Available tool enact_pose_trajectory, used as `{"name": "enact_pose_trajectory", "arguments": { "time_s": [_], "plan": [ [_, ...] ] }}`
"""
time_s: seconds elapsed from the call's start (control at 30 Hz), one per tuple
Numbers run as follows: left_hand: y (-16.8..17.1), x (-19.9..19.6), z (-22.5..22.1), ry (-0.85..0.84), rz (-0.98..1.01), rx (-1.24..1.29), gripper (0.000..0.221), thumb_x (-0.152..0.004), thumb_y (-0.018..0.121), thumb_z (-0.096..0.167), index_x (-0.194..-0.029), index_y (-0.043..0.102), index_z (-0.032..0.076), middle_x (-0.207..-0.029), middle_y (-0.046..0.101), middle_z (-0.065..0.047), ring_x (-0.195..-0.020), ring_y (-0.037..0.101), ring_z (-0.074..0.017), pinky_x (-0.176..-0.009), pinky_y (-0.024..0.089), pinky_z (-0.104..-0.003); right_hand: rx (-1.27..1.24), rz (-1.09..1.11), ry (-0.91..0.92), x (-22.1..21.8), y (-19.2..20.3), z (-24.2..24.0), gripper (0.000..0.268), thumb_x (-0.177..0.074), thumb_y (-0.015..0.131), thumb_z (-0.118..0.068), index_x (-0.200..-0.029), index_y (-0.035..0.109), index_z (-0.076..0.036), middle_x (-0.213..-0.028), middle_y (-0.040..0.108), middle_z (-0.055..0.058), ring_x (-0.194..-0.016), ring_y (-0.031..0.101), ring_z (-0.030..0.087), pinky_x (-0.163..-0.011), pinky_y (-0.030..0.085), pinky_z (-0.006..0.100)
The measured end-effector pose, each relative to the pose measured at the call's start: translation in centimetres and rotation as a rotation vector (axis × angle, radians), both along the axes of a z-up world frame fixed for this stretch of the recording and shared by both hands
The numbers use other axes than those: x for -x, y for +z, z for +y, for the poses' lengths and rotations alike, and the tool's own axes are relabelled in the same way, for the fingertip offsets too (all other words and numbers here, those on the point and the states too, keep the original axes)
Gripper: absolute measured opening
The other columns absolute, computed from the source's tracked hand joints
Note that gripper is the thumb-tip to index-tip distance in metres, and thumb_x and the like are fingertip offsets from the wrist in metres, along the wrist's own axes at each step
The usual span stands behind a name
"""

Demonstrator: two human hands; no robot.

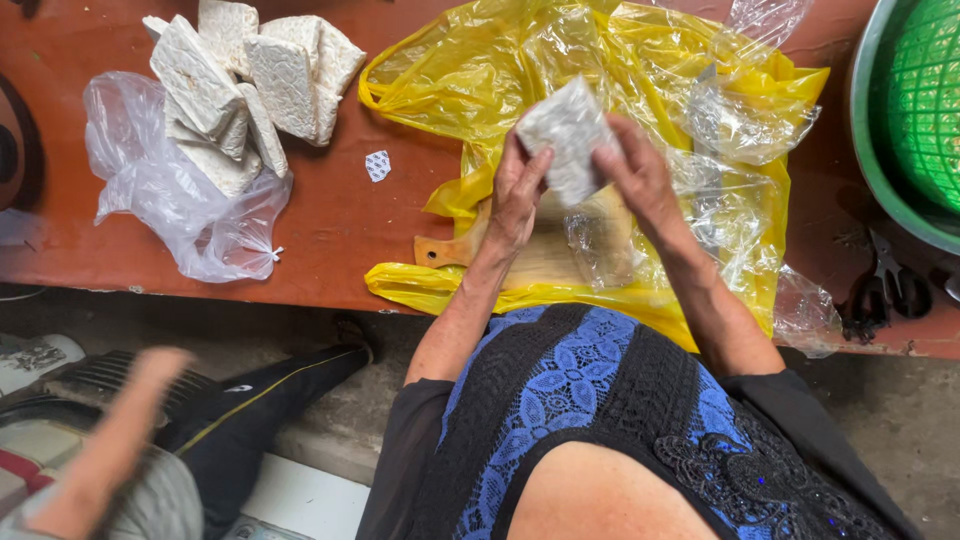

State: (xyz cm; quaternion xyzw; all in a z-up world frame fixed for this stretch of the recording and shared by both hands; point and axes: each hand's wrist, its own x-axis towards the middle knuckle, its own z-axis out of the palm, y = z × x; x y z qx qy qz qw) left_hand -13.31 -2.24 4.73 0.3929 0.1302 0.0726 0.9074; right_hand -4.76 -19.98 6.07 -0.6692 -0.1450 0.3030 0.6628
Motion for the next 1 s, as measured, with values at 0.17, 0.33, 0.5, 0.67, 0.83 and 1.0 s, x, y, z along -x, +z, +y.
{"name": "enact_pose_trajectory", "arguments": {
  "time_s": [0.17,0.33,0.5,0.67,0.83,1.0],
  "plan": [
    [-1.7,0.5,1.5,0.008,0.052,-0.130,0.050,-0.107,0.064,0.016,-0.149,0.043,-0.001,-0.139,0.061,-0.013,-0.127,0.059,-0.0194,-0.112,0.049,-0.035,0.248,-0.650,0.066,0.3,2.0,0.5,0.067,-0.104,0.066,-0.032,-0.156,0.033,-0.005,-0.139,0.056,0.022,-0.101,0.069,0.026,-0.085,0.061,0.037],
    [-1.0,0.8,2.5,-0.243,0.161,-0.651,0.044,-0.101,0.068,0.030,-0.136,0.059,0.005,-0.120,0.073,-0.010,-0.108,0.069,-0.0165,-0.096,0.056,-0.033,0.453,-1.123,0.237,-2.6,2.2,1.0,0.034,-0.105,0.068,-0.027,-0.132,0.060,-0.007,-0.117,0.068,0.016,-0.092,0.070,0.027,-0.077,0.059,0.040],
    [1.2,1.4,2.9,-0.421,0.124,-0.929,0.047,-0.098,0.069,0.037,-0.136,0.062,0.010,-0.116,0.075,-0.009,-0.103,0.074,-0.0176,-0.091,0.057,-0.033,0.380,-0.924,0.328,-3.8,1.0,0.7,0.022,-0.110,0.062,-0.023,-0.105,0.070,-0.004,-0.090,0.071,0.010,-0.078,0.068,0.021,-0.070,0.057,0.035],
    [3.4,2.6,1.7,-0.685,-0.299,-0.732,0.046,-0.101,0.068,0.033,-0.140,0.060,0.009,-0.126,0.073,-0.011,-0.113,0.071,-0.0211,-0.099,0.057,-0.034,0.483,-0.359,0.139,-5.2,-0.1,-0.3,0.026,-0.113,0.053,-0.025,-0.113,0.067,-0.003,-0.087,0.069,0.007,-0.078,0.071,0.017,-0.064,0.053,0.035],
    [3.3,2.6,2.4,-0.328,0.049,-0.860,0.040,-0.099,0.069,0.031,-0.133,0.063,0.009,-0.114,0.076,-0.011,-0.103,0.073,-0.0202,-0.091,0.057,-0.034,0.220,-0.230,0.110,-4.5,0.5,-2.4,0.030,-0.114,0.052,-0.024,-0.134,0.064,-0.004,-0.106,0.069,0.009,-0.093,0.068,0.019,-0.083,0.057,0.035],
    [2.2,1.3,3.8,-0.214,0.144,-0.983,0.041,-0.099,0.069,0.033,-0.130,0.062,0.009,-0.109,0.076,-0.012,-0.099,0.076,-0.0237,-0.086,0.058,-0.034,0.292,-0.502,0.142,-0.8,2.2,-3.8,0.057,-0.101,0.061,-0.025,-0.150,0.045,-0.001,-0.117,0.067,0.014,-0.096,0.072,0.020,-0.082,0.059,0.037]
  ]
}}
